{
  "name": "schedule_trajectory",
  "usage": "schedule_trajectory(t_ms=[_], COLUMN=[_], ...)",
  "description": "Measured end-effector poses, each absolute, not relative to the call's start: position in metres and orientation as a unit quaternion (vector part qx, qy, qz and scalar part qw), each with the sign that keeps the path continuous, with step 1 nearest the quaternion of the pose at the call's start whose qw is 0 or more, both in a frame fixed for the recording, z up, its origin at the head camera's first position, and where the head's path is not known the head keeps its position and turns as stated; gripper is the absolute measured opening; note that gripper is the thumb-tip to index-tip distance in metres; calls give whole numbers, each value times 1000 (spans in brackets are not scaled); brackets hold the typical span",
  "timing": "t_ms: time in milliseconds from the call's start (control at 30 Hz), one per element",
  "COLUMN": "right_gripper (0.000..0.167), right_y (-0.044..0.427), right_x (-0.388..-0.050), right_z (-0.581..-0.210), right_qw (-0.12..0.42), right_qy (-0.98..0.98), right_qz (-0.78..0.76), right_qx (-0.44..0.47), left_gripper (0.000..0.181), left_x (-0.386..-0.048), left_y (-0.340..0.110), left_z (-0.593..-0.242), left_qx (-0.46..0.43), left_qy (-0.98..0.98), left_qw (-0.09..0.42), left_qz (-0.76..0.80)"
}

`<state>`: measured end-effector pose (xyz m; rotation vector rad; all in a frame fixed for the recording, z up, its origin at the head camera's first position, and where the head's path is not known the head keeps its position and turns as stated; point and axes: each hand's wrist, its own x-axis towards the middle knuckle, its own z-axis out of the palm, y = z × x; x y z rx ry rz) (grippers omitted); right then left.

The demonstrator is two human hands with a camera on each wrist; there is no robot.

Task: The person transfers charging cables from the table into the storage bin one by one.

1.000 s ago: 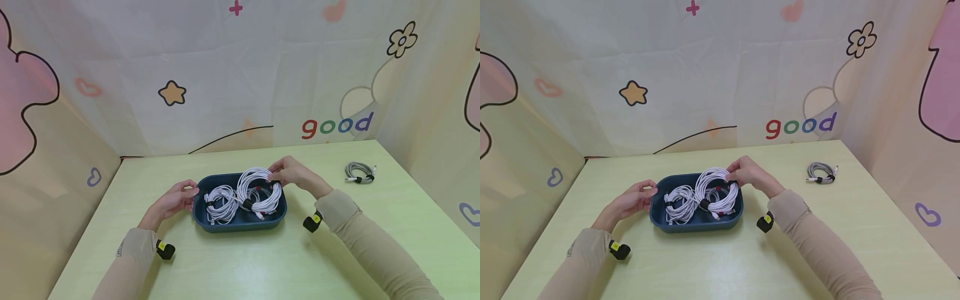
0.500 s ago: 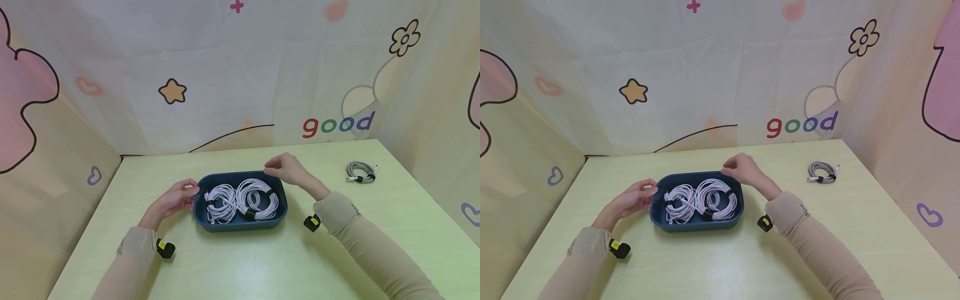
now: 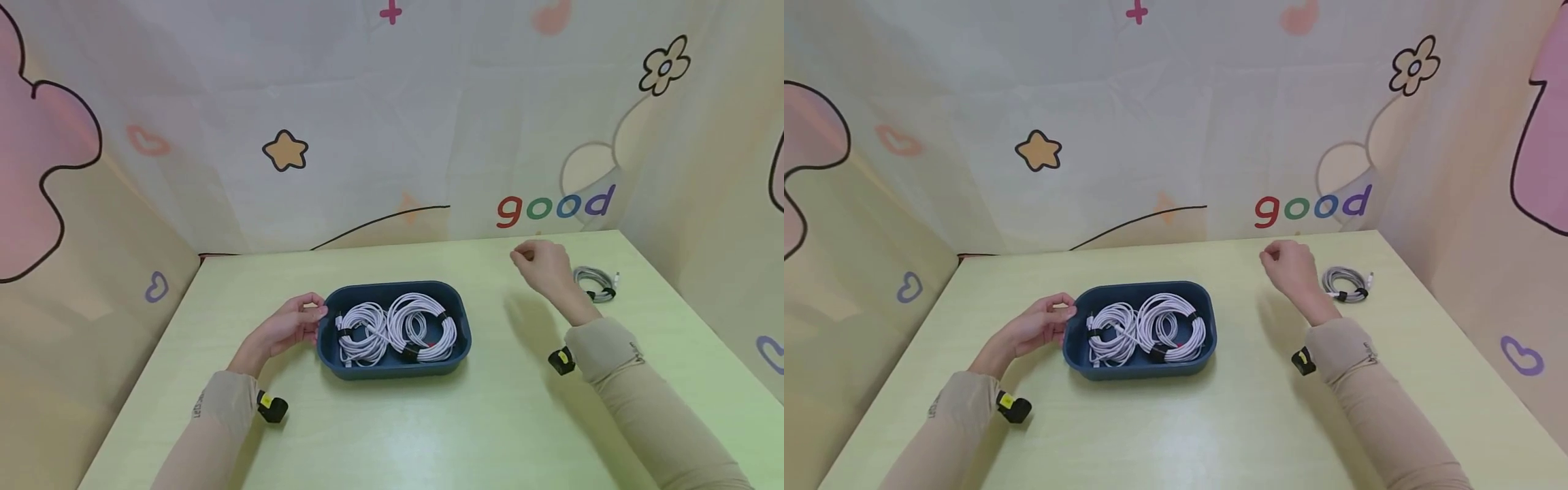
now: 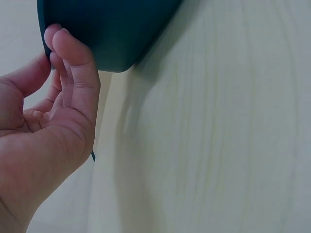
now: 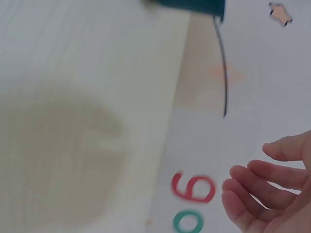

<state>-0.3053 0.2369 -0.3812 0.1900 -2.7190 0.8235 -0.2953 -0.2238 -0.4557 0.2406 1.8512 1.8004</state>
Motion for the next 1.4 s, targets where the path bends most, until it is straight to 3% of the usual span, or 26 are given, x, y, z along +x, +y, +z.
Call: schedule_trajectory(t_ms=[267,567,833,1000,1133,1400], right_gripper=[43,50,57,52,43,41], right_y=[311,367,381,381,382,382], right_x=[-304,-303,-306,-309,-311,-312], right_z=[-410,-429,-428,-431,-434,-435], right_qw=[158,98,8,-33,-36,-24], right_qy=[-963,-966,-967,-966,-965,-963], right_qz=[217,196,198,191,190,197], right_qx=[-33,-134,-160,-170,-177,-180], left_gripper=[8,6,8,8,5,5], left_x=[-294,-294,-296,-296,-297,-297], left_y=[-225,-225,-224,-224,-224,-224], left_z=[-458,-458,-455,-454,-455,-455], left_qx=[89,81,95,97,99,98], left_qy=[687,689,685,685,684,687], left_qw=[271,268,269,270,272,269], left_qz=[668,669,670,669,670,668])
